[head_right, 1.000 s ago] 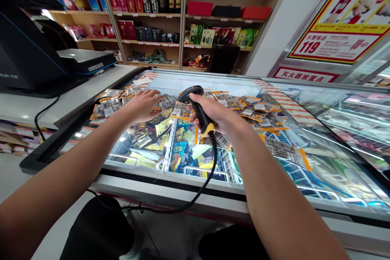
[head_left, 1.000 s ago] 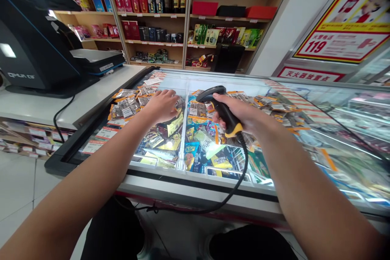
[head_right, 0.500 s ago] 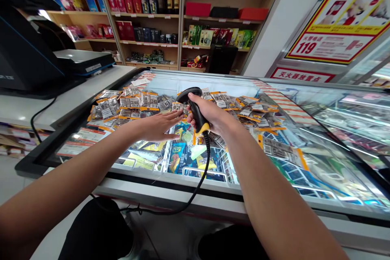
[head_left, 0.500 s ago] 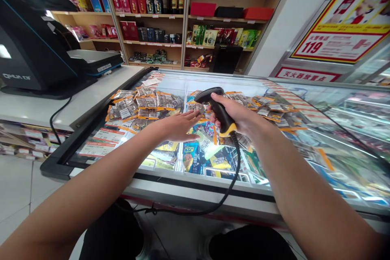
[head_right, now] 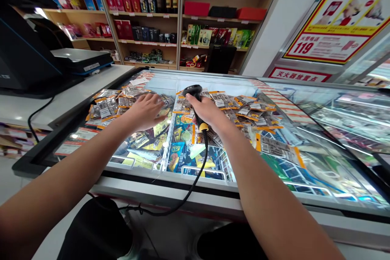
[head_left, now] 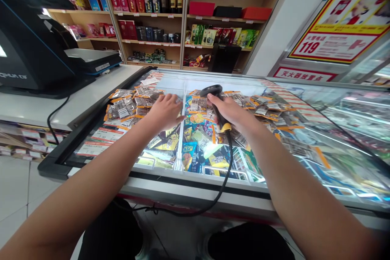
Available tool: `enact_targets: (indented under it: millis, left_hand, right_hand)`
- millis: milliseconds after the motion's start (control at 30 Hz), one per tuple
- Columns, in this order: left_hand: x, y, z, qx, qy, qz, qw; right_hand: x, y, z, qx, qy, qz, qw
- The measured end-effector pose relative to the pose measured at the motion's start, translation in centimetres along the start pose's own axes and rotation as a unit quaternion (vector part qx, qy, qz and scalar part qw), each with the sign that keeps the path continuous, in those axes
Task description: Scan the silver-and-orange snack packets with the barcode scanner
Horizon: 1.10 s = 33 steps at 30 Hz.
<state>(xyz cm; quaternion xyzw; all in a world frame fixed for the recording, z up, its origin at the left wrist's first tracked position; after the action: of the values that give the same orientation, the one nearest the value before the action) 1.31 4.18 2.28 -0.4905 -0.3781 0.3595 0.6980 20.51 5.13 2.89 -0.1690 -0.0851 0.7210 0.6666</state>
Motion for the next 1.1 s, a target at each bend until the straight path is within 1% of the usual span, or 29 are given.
enact_targets:
  millis: [33, 100, 167, 233, 300, 400, 500, 567, 733, 833, 900, 967, 1033, 1100]
  left_hand:
    - [0.1, 0.2, -0.8, -0.030, 0.037, 0.003, 0.999]
    - [0.3, 0.9, -2.2, -0.093, 0.096, 0.035, 0.990]
    - [0.2, 1.7, -3.1, -0.128, 0.113, 0.079, 0.982]
    - [-0.2, 2.3, -3.6, -0.135, 0.102, 0.112, 0.979]
    - [-0.7, 2.2, -4.0, -0.135, 0.085, 0.126, 0.979]
    - [-1.5, 1.5, -4.8, -0.135, 0.070, 0.142, 0.978]
    - [-2.2, 1.1, -5.5, -0.125, 0.061, 0.179, 0.974]
    - [-2.3, 1.1, -5.7, -0.123, 0.059, 0.191, 0.972]
    - [-2.1, 1.4, -5.4, -0.136, 0.063, 0.168, 0.974]
    - [-1.8, 1.3, -5.3, -0.123, 0.072, 0.127, 0.982]
    - [-1.5, 0.9, -5.0, -0.095, 0.062, 0.094, 0.989]
    - [-1.2, 0.5, -4.2, -0.058, 0.033, 0.073, 0.995]
    - [-1.0, 0.3, -3.1, -0.022, -0.006, 0.071, 0.997]
    - [-1.1, 0.3, -1.8, 0.012, -0.042, 0.074, 0.996]
  right_hand:
    - [-0.2, 0.3, 0.0, 0.000, 0.005, 0.011, 1.000]
    - [-0.4, 0.8, 0.0, 0.011, 0.009, 0.028, 1.000]
    - [-0.4, 1.0, -0.1, 0.029, 0.006, 0.037, 0.999]
    - [-0.2, 0.9, -0.2, 0.059, 0.006, 0.035, 0.998]
    - [-0.1, 0.8, -0.2, 0.105, 0.011, 0.038, 0.994]
    - [-0.5, 1.3, 0.2, 0.177, 0.034, 0.080, 0.980]
    - [-1.2, 1.7, 0.5, 0.198, 0.071, 0.108, 0.972]
    - [-1.6, 2.0, 0.6, 0.200, 0.089, 0.117, 0.969]
    - [-1.9, 2.5, 0.5, 0.194, 0.100, 0.125, 0.968]
    - [-1.9, 2.6, 0.4, 0.190, 0.091, 0.129, 0.969]
    - [-1.6, 2.5, 0.4, 0.178, 0.070, 0.127, 0.973]
    - [-1.1, 1.9, 0.5, 0.125, 0.027, 0.102, 0.986]
    - [-0.6, 0.9, 0.7, 0.029, -0.024, 0.048, 0.998]
    - [-0.4, 0.1, 0.9, -0.076, -0.058, -0.004, 0.995]
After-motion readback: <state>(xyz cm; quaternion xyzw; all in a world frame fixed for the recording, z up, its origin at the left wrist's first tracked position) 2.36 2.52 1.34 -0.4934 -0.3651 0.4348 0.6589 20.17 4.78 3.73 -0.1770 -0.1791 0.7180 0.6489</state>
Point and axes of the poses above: each hand's wrist, its own x-axis towards the middle knuckle, its own y-axis out of the palm, z = x × y, the point moved 7 cm from there along x, towards the middle knuckle, and after that the axes turned 5 degrees about x, right-handed, at the moved point
